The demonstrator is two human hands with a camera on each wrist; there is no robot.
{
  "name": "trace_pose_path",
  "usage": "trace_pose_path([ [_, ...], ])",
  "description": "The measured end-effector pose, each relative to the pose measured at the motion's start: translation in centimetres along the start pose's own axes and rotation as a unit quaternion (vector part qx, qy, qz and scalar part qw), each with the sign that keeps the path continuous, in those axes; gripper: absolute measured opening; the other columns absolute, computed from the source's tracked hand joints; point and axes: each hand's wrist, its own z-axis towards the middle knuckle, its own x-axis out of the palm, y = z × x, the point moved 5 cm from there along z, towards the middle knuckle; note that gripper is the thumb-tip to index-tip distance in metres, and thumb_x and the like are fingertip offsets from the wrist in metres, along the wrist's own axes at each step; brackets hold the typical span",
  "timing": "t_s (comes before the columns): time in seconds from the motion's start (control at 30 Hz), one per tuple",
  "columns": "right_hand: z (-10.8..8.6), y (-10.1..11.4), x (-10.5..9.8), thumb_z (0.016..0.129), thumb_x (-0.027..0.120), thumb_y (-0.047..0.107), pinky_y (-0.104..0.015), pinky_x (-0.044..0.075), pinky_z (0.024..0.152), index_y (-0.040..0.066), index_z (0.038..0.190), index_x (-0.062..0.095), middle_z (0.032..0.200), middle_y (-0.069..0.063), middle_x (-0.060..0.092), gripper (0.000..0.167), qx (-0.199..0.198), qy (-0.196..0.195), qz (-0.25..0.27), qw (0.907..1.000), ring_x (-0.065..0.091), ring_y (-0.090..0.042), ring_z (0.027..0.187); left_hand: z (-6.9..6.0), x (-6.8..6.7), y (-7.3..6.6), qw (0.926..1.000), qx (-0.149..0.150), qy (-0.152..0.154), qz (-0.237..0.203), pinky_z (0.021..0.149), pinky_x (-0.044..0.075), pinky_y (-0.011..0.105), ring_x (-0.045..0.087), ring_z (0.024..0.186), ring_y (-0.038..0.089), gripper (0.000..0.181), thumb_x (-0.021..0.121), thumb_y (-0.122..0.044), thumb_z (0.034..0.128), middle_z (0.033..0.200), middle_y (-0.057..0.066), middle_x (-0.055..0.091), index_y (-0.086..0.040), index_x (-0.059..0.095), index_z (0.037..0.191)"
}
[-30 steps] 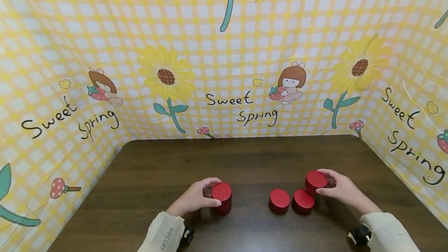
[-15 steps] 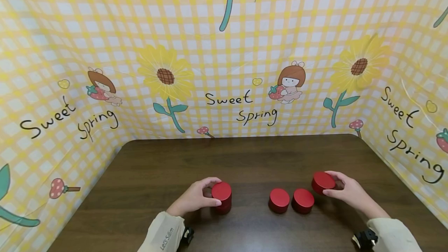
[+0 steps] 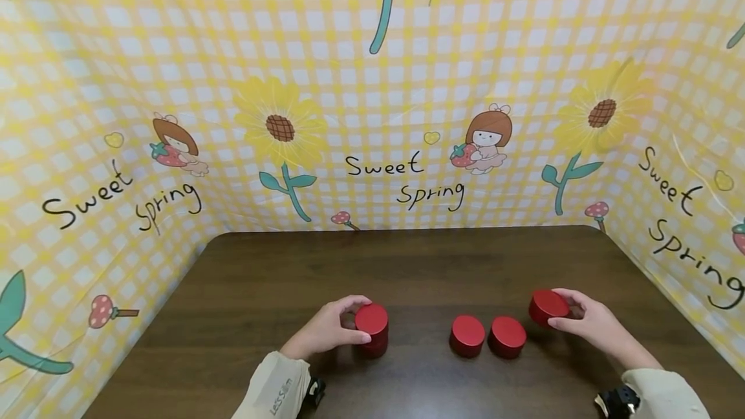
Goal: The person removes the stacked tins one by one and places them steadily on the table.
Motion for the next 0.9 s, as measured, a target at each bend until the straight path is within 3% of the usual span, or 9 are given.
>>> trace_pose_path([
  [0.13,0.10,-0.28,-0.37,0.082,0.074,0.009,-0.023,0.048,0.067,-0.015,0.124,0.048,0.104,-0.021,0.064,0.056,0.007,0.005,-0.017,0.9998,0.058,0.003,0.078,-0.02,-0.07,0.00,1.0000,-0.004,-0.004,0.000,0.079,0.052,0.028,0.061,0.095,0.022,0.056,0.079,-0.017,0.0802,0.108,0.007,0.061,0.000,0.054,0.127],
  [0.33,0.04,-0.38,-0.47,0.083,0.074,0.014,-0.024,0.049,0.069,-0.015,0.124,0.049,0.104,-0.016,0.064,0.056,0.010,0.052,-0.031,0.9981,0.058,-0.002,0.080,-0.08,-0.12,0.06,0.9999,-0.007,-0.008,0.001,0.079,0.051,0.025,0.060,0.096,0.022,0.055,0.079,-0.017,0.0800,0.107,0.006,0.061,-0.002,0.054,0.127],
  [0.53,-0.09,-0.50,-0.19,0.082,0.073,0.009,-0.023,0.048,0.068,-0.018,0.124,0.047,0.103,-0.017,0.065,0.056,-0.019,0.090,-0.001,0.9957,0.058,0.001,0.081,-0.07,-0.11,0.13,1.0000,-0.004,-0.007,0.003,0.078,0.051,0.025,0.061,0.095,0.022,0.055,0.079,-0.018,0.0802,0.107,0.006,0.061,-0.001,0.054,0.127],
  [0.9,-0.45,-1.03,-0.20,0.080,0.075,0.007,-0.024,0.050,0.067,-0.023,0.123,0.041,0.102,-0.017,0.062,0.062,-0.019,0.146,0.035,0.9885,0.057,0.001,0.081,0.05,0.05,0.24,1.0000,-0.005,-0.002,-0.004,0.080,0.052,0.028,0.061,0.096,0.022,0.056,0.079,-0.017,0.0803,0.108,0.007,0.061,-0.001,0.054,0.128],
])
